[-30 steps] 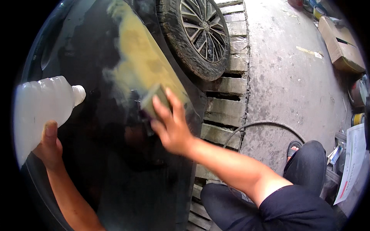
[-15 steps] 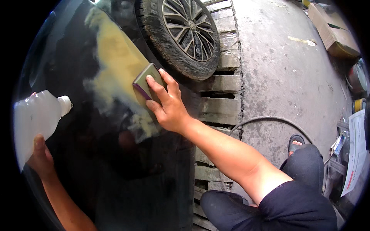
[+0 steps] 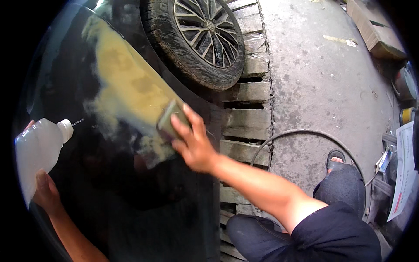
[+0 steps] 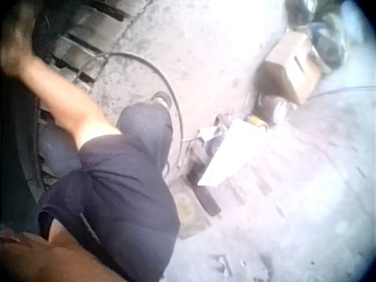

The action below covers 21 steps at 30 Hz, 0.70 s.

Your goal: The person wet-sands a patched area of a car door, pouring water from a plastic bottle while scrubbing the surface with a sanding block and then smoothing the area by hand.

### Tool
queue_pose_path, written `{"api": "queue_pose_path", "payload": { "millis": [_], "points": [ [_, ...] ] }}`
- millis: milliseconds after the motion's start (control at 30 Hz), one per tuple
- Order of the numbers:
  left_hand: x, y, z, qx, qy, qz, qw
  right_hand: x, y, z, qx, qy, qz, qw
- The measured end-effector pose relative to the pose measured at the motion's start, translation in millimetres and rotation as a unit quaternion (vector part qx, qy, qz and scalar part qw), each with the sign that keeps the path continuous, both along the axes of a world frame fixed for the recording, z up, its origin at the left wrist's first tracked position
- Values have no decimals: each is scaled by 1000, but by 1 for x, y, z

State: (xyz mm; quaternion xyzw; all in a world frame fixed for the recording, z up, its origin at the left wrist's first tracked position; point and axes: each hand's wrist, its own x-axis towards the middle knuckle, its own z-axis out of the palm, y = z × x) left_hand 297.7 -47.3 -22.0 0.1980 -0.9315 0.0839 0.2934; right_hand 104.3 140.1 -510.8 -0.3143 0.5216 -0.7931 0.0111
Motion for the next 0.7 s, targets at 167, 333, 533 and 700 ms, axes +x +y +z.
{"api": "queue_pose_path", "payload": {
  "millis": [167, 333, 533, 700],
  "points": [
    [11, -1, 10, -22, -6, 24, 999, 48, 21, -16, -36, 17, 42, 998],
    [16, -9, 15, -36, -11, 43, 998, -24, -7, -9, -5, -5, -28, 1000],
    [26, -8, 24, -58, -18, 68, 996, 52, 18, -26, -60, 25, 26, 998],
    [27, -14, 25, -66, -21, 80, 994, -7, -12, -37, -9, 7, -33, 999]
  ]
}}
